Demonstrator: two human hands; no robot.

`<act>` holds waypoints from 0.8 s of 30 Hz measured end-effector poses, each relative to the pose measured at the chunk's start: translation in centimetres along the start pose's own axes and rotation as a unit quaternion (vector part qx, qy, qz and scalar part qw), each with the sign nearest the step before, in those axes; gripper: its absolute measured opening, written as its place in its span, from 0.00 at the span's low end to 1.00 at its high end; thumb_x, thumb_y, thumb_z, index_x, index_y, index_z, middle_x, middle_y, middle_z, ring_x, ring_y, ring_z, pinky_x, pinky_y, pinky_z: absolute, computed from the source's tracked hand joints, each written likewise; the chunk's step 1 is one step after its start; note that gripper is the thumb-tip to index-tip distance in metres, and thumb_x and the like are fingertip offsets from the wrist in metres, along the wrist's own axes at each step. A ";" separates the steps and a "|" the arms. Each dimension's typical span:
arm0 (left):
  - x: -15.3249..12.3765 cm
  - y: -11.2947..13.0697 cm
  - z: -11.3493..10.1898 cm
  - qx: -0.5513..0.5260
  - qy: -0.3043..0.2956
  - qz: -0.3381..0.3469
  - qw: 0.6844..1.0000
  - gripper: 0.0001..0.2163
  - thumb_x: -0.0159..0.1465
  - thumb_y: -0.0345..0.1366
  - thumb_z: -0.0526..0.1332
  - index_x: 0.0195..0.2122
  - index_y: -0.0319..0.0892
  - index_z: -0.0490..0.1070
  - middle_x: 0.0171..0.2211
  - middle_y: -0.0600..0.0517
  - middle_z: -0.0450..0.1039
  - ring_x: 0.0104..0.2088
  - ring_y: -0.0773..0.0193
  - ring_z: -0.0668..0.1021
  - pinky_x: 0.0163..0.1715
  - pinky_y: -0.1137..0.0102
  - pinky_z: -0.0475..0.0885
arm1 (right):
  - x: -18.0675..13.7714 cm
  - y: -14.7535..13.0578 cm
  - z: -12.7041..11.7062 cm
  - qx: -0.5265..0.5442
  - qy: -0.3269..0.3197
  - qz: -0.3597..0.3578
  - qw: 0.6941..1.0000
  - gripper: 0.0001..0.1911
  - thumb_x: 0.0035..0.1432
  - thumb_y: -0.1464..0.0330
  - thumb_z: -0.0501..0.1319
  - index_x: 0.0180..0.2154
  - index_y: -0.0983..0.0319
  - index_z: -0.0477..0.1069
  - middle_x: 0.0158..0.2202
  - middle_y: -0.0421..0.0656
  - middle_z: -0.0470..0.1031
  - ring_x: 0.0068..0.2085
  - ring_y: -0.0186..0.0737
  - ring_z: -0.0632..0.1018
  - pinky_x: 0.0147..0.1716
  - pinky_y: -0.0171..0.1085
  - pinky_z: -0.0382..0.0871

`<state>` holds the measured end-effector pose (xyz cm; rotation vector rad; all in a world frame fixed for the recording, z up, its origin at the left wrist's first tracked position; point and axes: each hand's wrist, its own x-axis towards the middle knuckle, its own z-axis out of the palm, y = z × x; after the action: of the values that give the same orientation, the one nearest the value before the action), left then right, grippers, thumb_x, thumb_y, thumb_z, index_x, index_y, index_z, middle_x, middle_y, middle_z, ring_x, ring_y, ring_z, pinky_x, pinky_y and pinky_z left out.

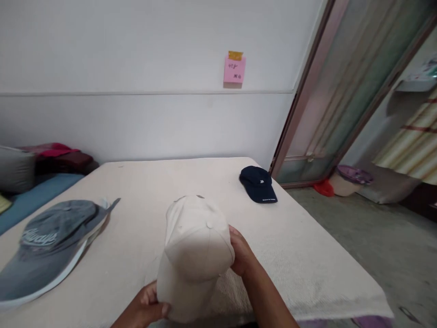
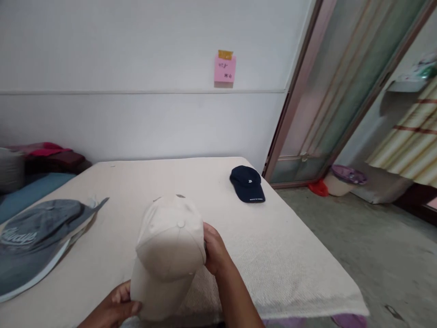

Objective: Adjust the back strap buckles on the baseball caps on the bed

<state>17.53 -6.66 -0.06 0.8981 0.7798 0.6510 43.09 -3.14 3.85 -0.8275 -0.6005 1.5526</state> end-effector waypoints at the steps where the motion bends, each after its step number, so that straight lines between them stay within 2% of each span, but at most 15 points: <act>1: -0.3 0.4 -0.3 -0.025 -0.001 0.006 1.000 0.10 0.50 0.36 0.69 0.34 0.42 0.78 0.31 0.46 0.78 0.34 0.56 0.78 0.36 0.65 0.70 | -0.2 0.2 0.4 -0.006 -0.007 0.004 1.000 0.11 0.47 0.65 0.65 0.34 0.63 0.74 0.31 0.43 0.76 0.31 0.39 0.73 0.31 0.34 0.63; 3: -0.8 1.2 -0.9 -0.097 0.022 0.025 0.995 0.10 0.52 0.39 0.67 0.36 0.44 0.78 0.35 0.46 0.79 0.39 0.53 0.78 0.41 0.62 0.70 | -0.4 0.7 1.2 -0.010 -0.029 0.030 0.999 0.11 0.46 0.67 0.65 0.35 0.62 0.74 0.30 0.43 0.76 0.29 0.37 0.72 0.30 0.34 0.63; 5: -1.1 1.9 -1.6 -0.172 0.062 0.036 0.982 0.12 0.52 0.44 0.66 0.34 0.44 0.78 0.34 0.46 0.80 0.40 0.50 0.78 0.42 0.61 0.70 | -0.5 1.4 2.0 -0.023 -0.065 0.072 0.995 0.11 0.45 0.70 0.63 0.34 0.63 0.73 0.29 0.43 0.75 0.29 0.36 0.72 0.29 0.33 0.62; 7: -1.3 2.6 -2.2 -0.224 0.102 0.029 0.969 0.13 0.50 0.46 0.67 0.30 0.43 0.79 0.30 0.46 0.80 0.39 0.49 0.79 0.42 0.61 0.71 | -0.6 2.1 2.5 -0.044 -0.103 0.116 0.987 0.10 0.43 0.72 0.61 0.32 0.64 0.73 0.28 0.42 0.74 0.27 0.35 0.71 0.26 0.31 0.60; 9: -1.4 3.2 -2.4 -0.245 0.138 0.031 0.959 0.10 0.50 0.42 0.68 0.29 0.43 0.78 0.27 0.48 0.80 0.34 0.51 0.80 0.38 0.62 0.73 | -0.7 2.6 2.7 -0.072 -0.127 0.152 0.978 0.11 0.41 0.74 0.59 0.31 0.65 0.74 0.27 0.41 0.73 0.26 0.33 0.69 0.25 0.30 0.58; 13: -1.6 3.9 -2.3 -0.221 0.165 0.072 0.959 0.07 0.50 0.33 0.68 0.31 0.42 0.77 0.24 0.50 0.79 0.27 0.56 0.80 0.30 0.67 0.74 | -1.0 2.7 2.6 -0.171 -0.165 0.193 0.952 0.14 0.37 0.77 0.57 0.30 0.65 0.76 0.26 0.40 0.73 0.26 0.33 0.69 0.26 0.30 0.58; 16: -2.1 4.1 -2.3 -0.193 0.148 0.059 0.968 0.08 0.49 0.32 0.69 0.31 0.40 0.77 0.22 0.49 0.78 0.24 0.56 0.79 0.26 0.67 0.73 | -1.2 2.4 2.6 -0.231 -0.239 0.208 0.920 0.15 0.38 0.76 0.59 0.31 0.64 0.78 0.28 0.40 0.75 0.29 0.35 0.70 0.32 0.32 0.61; 18: -2.6 4.2 -2.4 -0.181 0.149 0.044 0.971 0.09 0.49 0.33 0.69 0.32 0.40 0.77 0.23 0.48 0.78 0.23 0.56 0.79 0.25 0.66 0.73 | -1.4 2.3 2.8 -0.235 -0.284 0.215 0.905 0.15 0.39 0.75 0.60 0.33 0.63 0.78 0.30 0.40 0.75 0.31 0.36 0.71 0.36 0.34 0.62; 21: -3.2 4.3 -2.1 -0.150 0.162 0.028 0.975 0.11 0.51 0.35 0.68 0.36 0.41 0.77 0.28 0.47 0.79 0.27 0.54 0.79 0.29 0.64 0.74 | -1.6 2.4 3.4 -0.222 -0.298 0.203 0.906 0.13 0.41 0.73 0.62 0.34 0.62 0.77 0.31 0.40 0.75 0.33 0.37 0.72 0.38 0.35 0.62; 24: -3.0 4.2 -1.3 -0.056 0.137 0.014 0.989 0.12 0.53 0.37 0.66 0.39 0.40 0.77 0.34 0.45 0.79 0.34 0.52 0.79 0.36 0.63 0.72 | -1.9 2.7 4.1 -0.204 -0.280 0.176 0.921 0.09 0.46 0.70 0.61 0.33 0.63 0.75 0.30 0.42 0.74 0.33 0.38 0.72 0.36 0.36 0.62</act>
<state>14.07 -6.47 4.01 0.7259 0.9664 0.8465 38.31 -5.04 4.58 -0.8238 -1.2813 2.0532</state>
